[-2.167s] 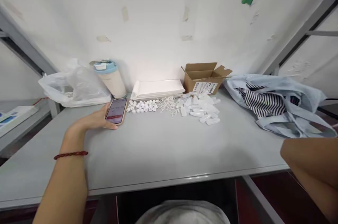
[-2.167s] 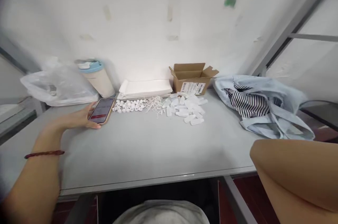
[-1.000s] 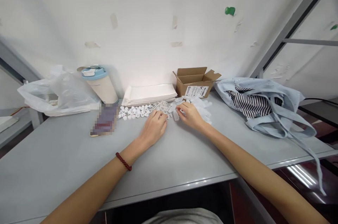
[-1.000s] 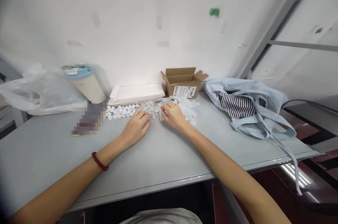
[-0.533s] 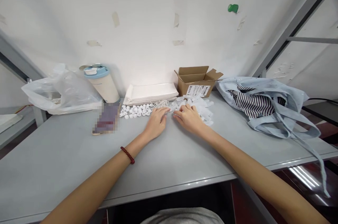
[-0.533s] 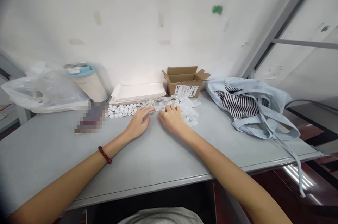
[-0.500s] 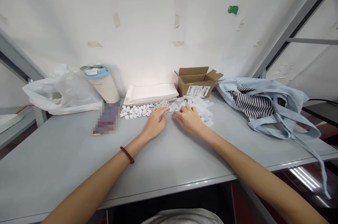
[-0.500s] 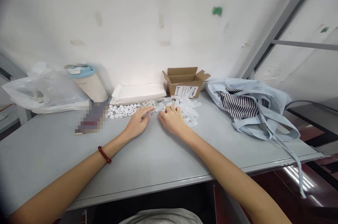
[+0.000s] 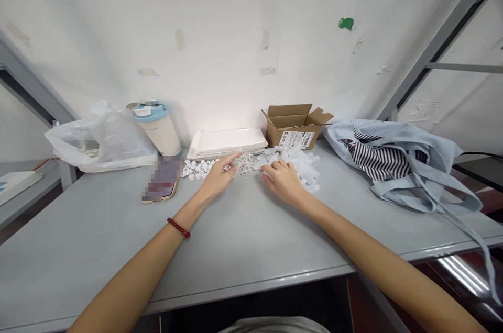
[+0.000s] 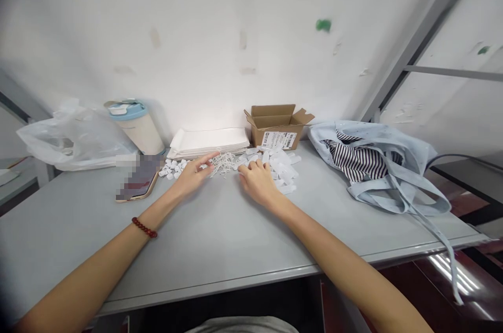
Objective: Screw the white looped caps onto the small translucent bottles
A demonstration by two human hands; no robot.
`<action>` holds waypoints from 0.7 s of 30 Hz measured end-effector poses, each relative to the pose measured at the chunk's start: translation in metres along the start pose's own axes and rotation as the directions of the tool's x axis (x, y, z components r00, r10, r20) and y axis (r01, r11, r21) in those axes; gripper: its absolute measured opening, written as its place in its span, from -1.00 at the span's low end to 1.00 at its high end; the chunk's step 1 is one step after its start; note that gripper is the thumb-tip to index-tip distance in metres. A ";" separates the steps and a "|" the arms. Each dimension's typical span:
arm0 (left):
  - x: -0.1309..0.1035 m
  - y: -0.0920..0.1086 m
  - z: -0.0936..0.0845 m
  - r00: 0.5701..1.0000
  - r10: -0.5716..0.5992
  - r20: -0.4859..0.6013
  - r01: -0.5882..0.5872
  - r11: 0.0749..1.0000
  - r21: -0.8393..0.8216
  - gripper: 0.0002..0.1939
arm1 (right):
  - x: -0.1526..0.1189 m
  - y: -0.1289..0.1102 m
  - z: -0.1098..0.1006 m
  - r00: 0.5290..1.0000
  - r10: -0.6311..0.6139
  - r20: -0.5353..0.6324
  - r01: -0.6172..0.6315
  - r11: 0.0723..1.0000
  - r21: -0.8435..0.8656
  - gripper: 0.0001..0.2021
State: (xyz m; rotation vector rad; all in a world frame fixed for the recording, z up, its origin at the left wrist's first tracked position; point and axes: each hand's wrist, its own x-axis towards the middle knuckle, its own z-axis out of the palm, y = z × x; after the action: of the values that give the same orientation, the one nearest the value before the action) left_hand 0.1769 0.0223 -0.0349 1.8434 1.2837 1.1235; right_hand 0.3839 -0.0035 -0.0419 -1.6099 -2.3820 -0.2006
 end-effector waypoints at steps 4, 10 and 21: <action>0.001 0.001 0.002 0.997 -0.068 0.035 0.071 0.995 -0.077 -0.50 | 0.000 0.002 -0.002 0.998 0.013 -0.064 -0.003 0.988 0.151 -0.81; 0.002 0.000 0.005 0.995 -0.100 -0.006 0.099 0.989 -0.108 -0.69 | -0.001 0.004 0.003 0.985 0.040 -0.165 0.018 0.942 0.336 -0.84; -0.020 0.015 0.007 0.984 0.026 -0.177 -0.055 0.985 -0.161 -0.74 | -0.007 -0.003 -0.002 0.970 -0.065 -0.234 0.206 0.734 0.647 -0.69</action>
State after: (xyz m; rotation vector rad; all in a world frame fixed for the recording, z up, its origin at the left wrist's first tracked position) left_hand 0.1860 -0.0016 -0.0313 1.6862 1.2116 1.3967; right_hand 0.3841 -0.0111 -0.0415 -1.0152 -2.0591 0.4181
